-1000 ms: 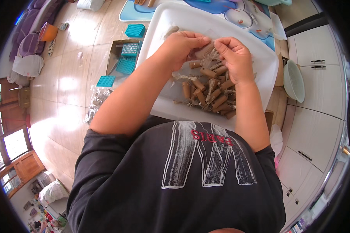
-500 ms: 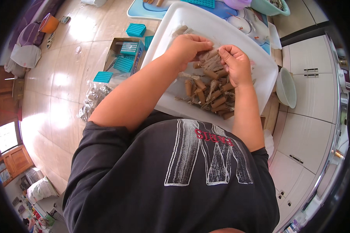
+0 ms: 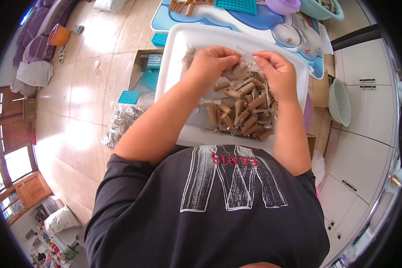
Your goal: The person inserts small components into small plastic zip bags by hand, then organizes the filled bags in a plastic tray.
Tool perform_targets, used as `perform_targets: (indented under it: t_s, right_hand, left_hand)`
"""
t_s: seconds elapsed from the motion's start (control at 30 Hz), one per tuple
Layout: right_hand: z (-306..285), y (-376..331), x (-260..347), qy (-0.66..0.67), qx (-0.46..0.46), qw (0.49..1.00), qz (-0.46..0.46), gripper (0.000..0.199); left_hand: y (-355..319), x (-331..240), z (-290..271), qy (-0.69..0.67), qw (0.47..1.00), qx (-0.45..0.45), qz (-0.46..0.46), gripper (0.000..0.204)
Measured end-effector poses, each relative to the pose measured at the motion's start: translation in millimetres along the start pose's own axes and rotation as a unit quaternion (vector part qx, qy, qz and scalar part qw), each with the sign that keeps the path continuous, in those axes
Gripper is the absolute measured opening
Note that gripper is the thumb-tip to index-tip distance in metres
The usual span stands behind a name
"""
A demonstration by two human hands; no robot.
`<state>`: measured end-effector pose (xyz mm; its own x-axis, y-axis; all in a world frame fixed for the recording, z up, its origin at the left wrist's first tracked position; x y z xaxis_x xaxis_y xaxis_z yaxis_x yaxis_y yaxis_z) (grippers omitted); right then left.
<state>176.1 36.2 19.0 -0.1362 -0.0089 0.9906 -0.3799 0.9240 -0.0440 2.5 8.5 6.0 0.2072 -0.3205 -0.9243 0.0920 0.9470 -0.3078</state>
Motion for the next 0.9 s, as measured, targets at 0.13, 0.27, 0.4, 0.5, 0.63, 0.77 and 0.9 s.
perform_targets:
  t_s: [0.13, 0.27, 0.4, 0.5, 0.63, 0.77, 0.9]
  right_hand:
    - [5, -4, 16, -0.084, -0.13, 0.981, -0.115, 0.012]
    - [13, -2, 14, -0.21, -0.123, 0.953, -0.182, 0.013]
    - [16, -2, 16, -0.229, -0.15, 0.94, -0.203, 0.009]
    - [13, -4, 10, -0.199, -0.148, 0.955, -0.165, 0.005]
    - [3, 0, -6, 0.041, -0.129, 0.989, -0.061, 0.01]
    - [-3, 1, -6, 0.129, -0.238, 0.962, -0.041, 0.01]
    - [-35, 2, 3, 0.289, -0.24, 0.924, -0.076, 0.011]
  left_hand:
    - [4, -3, 13, -0.019, 0.999, 0.024, 0.016, 0.014]
    - [2, -5, 20, 0.018, 0.997, 0.052, 0.046, 0.017]
    - [3, -5, 21, 0.035, 0.995, 0.067, 0.064, 0.019]
    - [2, -7, 21, 0.055, 0.993, 0.087, 0.058, 0.018]
    - [8, 5, 21, 0.11, 0.985, 0.106, 0.076, 0.017]
    - [1, -3, 18, 0.121, 0.986, 0.096, 0.059, 0.018]
    - [0, -3, 13, 0.009, 0.998, 0.056, 0.035, 0.018]
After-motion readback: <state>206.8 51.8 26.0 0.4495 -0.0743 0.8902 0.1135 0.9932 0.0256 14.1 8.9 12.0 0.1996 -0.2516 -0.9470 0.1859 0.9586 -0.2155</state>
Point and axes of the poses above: each hand's wrist, its own y-axis towards the middle knuckle, its own z-axis out of the palm, x = y × z, the point moved 1 cm from there along y, towards the middle knuckle, and after that the axes turned 3 degrees about x, right-handed, at the moved point
